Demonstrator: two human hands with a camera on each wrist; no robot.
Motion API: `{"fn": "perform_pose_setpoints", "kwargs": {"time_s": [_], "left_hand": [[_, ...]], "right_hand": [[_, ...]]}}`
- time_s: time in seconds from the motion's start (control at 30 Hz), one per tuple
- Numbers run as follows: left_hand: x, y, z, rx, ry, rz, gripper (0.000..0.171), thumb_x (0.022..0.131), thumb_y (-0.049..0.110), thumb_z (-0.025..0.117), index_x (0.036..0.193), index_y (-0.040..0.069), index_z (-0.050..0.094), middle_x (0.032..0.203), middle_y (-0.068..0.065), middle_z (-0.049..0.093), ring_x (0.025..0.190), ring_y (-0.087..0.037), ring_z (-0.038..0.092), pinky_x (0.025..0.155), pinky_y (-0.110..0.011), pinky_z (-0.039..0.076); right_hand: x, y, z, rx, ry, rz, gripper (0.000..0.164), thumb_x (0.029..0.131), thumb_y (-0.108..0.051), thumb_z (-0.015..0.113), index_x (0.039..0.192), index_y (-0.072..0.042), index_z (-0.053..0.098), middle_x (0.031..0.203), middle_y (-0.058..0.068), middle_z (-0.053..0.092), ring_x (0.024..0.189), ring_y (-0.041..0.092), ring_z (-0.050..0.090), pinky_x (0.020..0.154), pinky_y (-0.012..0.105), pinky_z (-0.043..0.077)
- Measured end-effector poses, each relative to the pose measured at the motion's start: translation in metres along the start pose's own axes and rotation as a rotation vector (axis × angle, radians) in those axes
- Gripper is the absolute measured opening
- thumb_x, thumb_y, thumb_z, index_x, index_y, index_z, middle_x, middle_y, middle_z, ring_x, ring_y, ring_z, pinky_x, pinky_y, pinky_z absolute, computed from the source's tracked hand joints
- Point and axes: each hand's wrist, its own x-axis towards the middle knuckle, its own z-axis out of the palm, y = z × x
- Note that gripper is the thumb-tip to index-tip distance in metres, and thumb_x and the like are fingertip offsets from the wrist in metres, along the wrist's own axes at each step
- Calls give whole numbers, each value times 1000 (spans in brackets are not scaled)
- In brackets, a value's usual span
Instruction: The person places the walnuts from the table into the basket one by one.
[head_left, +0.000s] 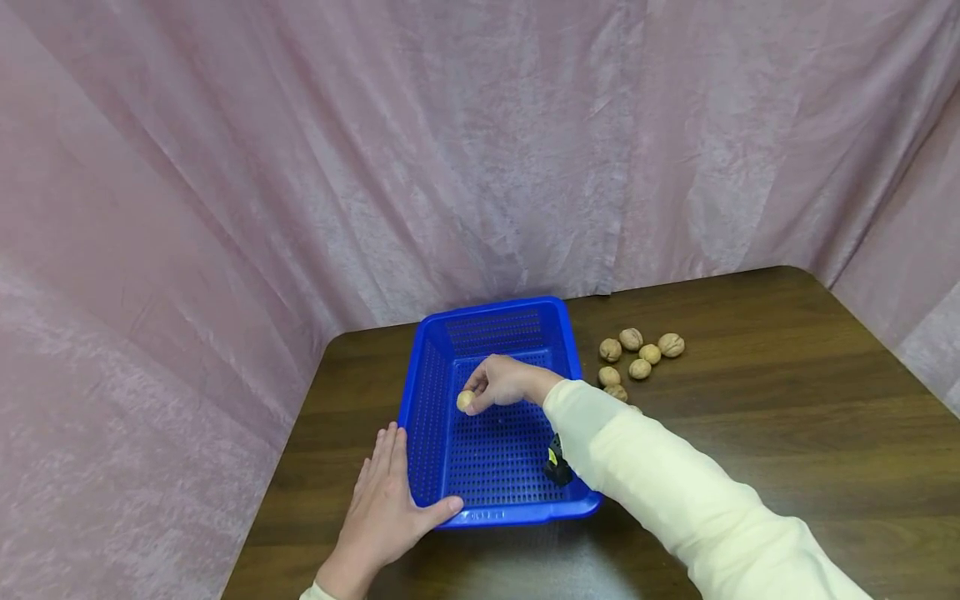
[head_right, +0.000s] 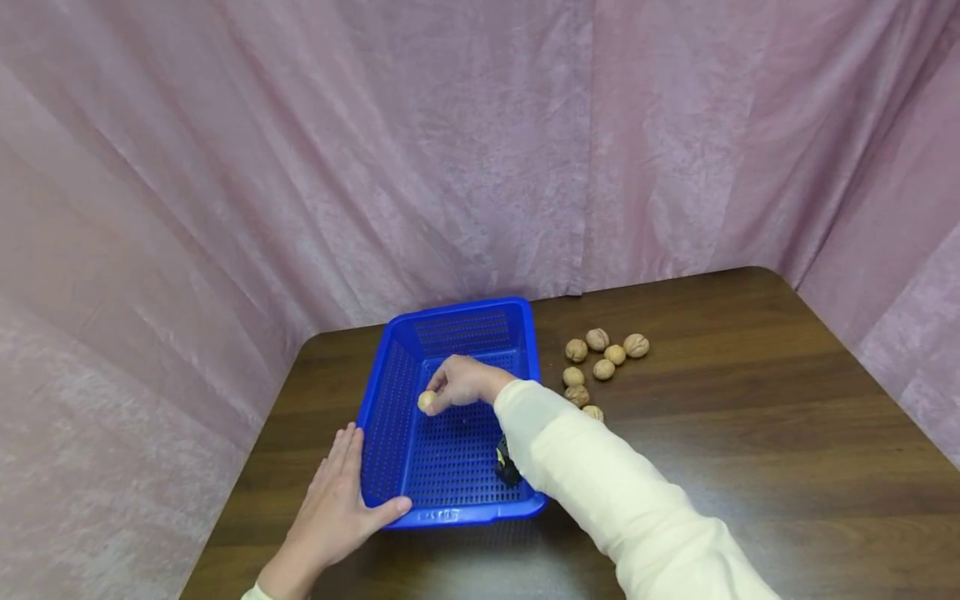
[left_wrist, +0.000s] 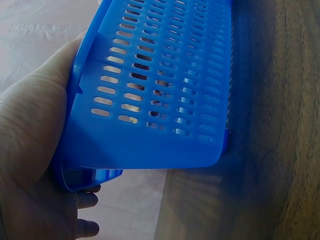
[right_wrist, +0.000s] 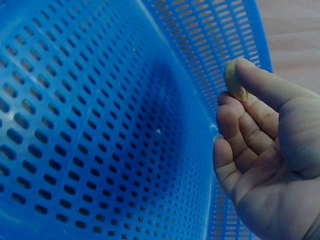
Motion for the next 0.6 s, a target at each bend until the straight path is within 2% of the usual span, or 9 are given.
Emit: {"fn": "perform_pose_setpoints", "kwargs": {"time_s": [0.23, 0.4, 0.6], "left_hand": [[0, 0, 1, 1, 12, 1, 128, 66, 83, 59, 151, -3, 17, 159, -17, 11, 146, -33, 5, 111, -60, 18], [0, 0, 2, -8, 12, -8, 125, 67, 77, 65, 152, -2, 17, 159, -16, 10, 146, -33, 5, 110, -61, 17], [0, -1, 1, -5, 8, 1, 126, 68, 76, 66, 152, -3, 15, 159, -17, 9, 146, -33, 4, 111, -61, 17]], "right_hand": [[4, 7, 4, -154, -13, -27, 23, 76, -20, 82, 97, -13, 75, 82, -8, 70, 77, 5, 61, 73, 22, 49], [4, 6, 5, -204, -23, -5, 23, 76, -21, 82, 97, -15, 75, 81, -9, 68, 77, 5, 60, 73, 22, 48], [3, 5, 5, -219, -23, 18, 22, 77, -22, 82, 97, -14, 75, 81, -10, 68, 78, 6, 60, 73, 23, 49]]}}
